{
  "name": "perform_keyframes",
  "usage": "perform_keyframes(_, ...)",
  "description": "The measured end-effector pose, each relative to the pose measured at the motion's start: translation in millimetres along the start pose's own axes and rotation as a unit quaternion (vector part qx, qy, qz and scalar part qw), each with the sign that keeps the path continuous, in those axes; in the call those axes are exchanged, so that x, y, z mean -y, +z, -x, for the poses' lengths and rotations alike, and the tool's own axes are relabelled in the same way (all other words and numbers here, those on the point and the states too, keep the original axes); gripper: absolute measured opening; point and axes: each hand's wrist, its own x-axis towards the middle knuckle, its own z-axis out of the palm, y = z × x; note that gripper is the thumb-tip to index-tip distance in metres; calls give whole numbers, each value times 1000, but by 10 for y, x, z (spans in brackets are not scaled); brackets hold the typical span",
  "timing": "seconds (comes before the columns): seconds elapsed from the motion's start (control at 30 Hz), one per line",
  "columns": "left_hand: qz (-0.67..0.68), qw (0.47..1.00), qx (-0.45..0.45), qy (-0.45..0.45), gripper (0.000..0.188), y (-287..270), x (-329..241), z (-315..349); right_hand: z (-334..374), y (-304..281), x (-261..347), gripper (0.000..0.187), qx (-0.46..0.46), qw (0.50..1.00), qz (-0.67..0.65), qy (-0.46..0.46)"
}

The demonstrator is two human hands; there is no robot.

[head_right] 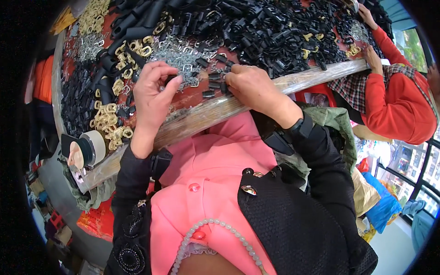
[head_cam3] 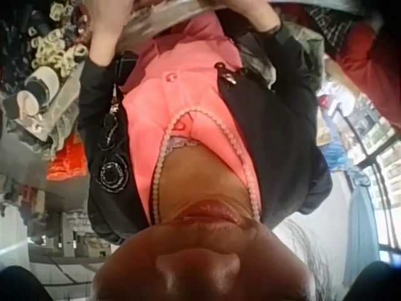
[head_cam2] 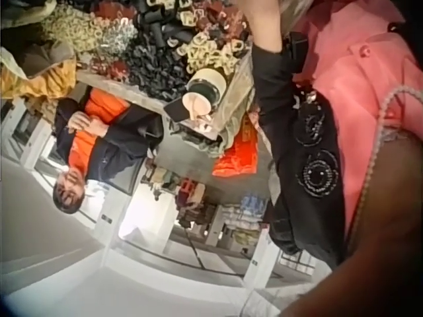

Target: The person assembles components by hand, picking up a black plastic housing and inserting a small metal clip and a tan plastic piece into it. They then pick up a larger black plastic tube and fit the assembled housing into its end before repeating the process.

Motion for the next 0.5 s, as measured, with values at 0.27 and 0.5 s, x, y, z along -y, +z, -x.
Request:
perform_keyframes(0.27, 299, 934, -46, -187, 15, -291, 231, 351, -118, 0, 229, 9, -32, 999, -19, -36)
perform_keyframes(0.5, -47, 998, 5, -40, 15, -407, 138, 494, -194, 155, 263, 9, -11, 998, -54, -17)
